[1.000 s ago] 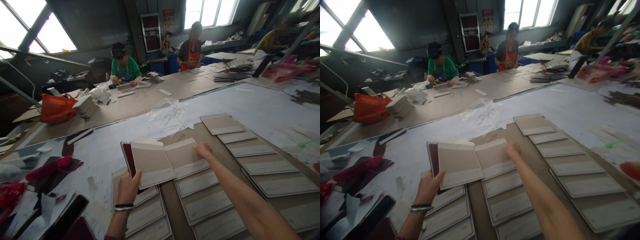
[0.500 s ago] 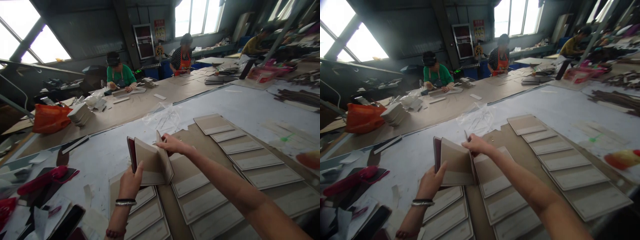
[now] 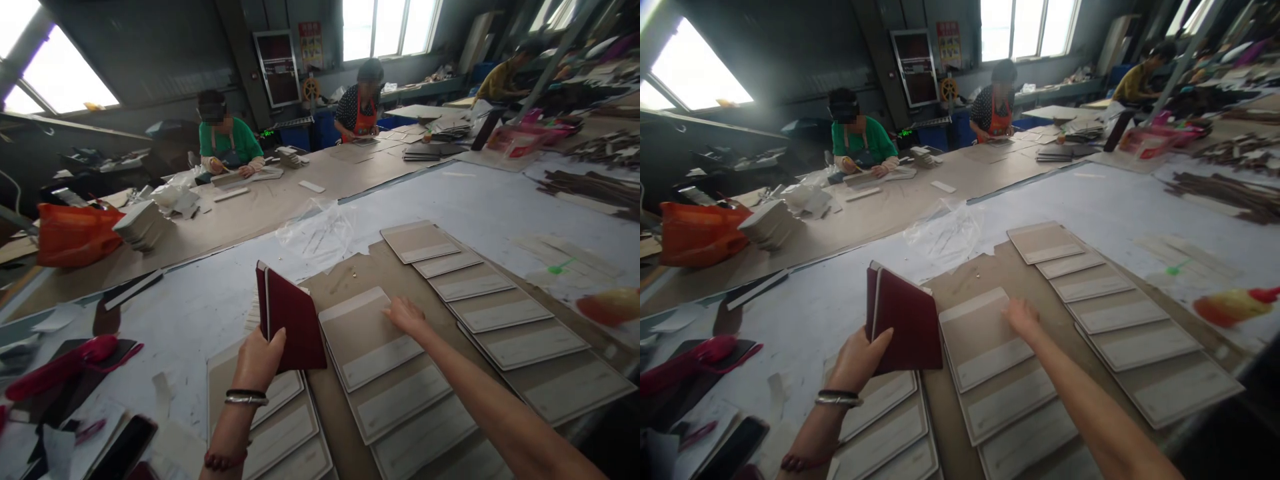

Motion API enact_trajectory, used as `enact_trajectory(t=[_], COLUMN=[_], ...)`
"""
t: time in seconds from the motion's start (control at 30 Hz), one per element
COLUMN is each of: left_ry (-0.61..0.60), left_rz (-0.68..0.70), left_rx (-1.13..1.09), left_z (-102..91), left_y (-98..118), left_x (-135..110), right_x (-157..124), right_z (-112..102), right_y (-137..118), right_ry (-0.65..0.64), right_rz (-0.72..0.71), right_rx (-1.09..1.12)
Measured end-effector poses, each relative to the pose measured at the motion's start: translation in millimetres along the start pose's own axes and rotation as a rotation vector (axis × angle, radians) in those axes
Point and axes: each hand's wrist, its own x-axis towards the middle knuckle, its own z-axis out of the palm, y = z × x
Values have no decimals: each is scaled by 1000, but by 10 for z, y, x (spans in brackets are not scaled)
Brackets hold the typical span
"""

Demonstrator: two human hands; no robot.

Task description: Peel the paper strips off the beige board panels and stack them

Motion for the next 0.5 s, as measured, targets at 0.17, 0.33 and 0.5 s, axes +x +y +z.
enact_trajectory(t=[0.17, 0.33, 0.5], left_ry=[14, 60, 82], left_rz=[-23, -29, -40], left_rx=[-70, -158, -257], left_z=[-36, -62, -71], left_y=[-138, -345, -388], left_x=[24, 31, -33], right_x=[141, 176, 224], right_z=[250, 292, 296], right_y=[113, 41, -56], right_ry=[-40, 86, 156], right_rz=[0, 43, 83], right_rx=[183, 223, 262])
